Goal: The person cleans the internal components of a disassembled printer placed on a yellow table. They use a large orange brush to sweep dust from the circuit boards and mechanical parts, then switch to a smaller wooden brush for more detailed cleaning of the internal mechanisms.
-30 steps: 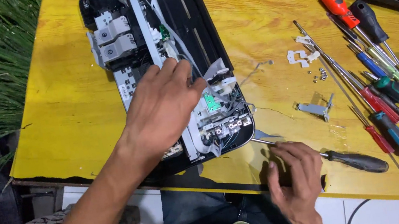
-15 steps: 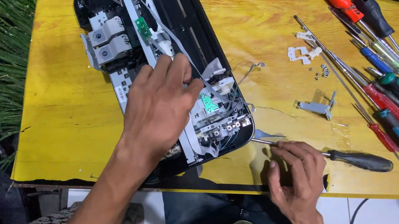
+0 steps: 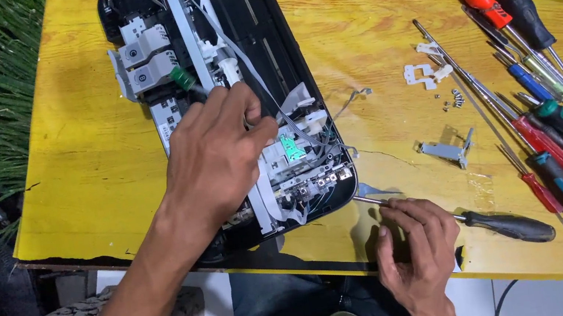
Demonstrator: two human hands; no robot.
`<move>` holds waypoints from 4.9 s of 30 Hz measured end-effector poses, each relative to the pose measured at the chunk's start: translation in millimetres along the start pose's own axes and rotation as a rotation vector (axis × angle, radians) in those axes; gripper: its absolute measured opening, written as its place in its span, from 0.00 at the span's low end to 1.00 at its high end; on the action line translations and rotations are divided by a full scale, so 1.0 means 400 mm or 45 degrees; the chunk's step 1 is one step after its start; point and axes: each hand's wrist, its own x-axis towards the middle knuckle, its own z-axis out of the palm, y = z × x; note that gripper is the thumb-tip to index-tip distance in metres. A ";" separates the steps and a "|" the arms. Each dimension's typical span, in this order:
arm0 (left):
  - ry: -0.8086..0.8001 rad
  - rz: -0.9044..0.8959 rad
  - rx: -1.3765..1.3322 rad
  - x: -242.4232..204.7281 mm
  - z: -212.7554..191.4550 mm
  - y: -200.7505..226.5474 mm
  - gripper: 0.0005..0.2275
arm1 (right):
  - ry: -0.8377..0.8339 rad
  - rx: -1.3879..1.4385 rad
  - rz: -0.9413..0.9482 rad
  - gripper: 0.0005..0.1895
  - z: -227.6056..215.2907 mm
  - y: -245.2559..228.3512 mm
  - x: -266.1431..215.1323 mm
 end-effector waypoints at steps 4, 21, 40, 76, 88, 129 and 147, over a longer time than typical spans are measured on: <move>-0.023 -0.016 0.017 0.003 -0.003 0.007 0.11 | 0.006 -0.008 0.001 0.06 0.004 0.002 -0.002; -0.307 0.009 -0.006 0.015 -0.013 0.002 0.24 | 0.020 0.013 0.008 0.06 0.000 0.000 0.002; 0.101 -0.088 -0.101 0.029 -0.008 0.092 0.13 | 0.090 0.153 0.032 0.07 -0.006 -0.030 0.147; 0.493 -0.603 -0.524 -0.136 -0.042 0.137 0.08 | -0.049 0.851 0.443 0.12 0.064 0.045 0.299; 0.351 -0.794 -0.409 -0.305 -0.060 -0.030 0.18 | -0.173 0.565 0.517 0.21 -0.022 -0.082 0.136; -0.307 -0.150 -0.612 -0.466 0.041 -0.248 0.23 | -0.009 -0.562 0.681 0.09 -0.463 0.421 -0.053; -0.136 0.512 -0.874 0.245 0.202 0.815 0.12 | 0.588 -0.561 1.084 0.02 -0.595 0.287 -0.323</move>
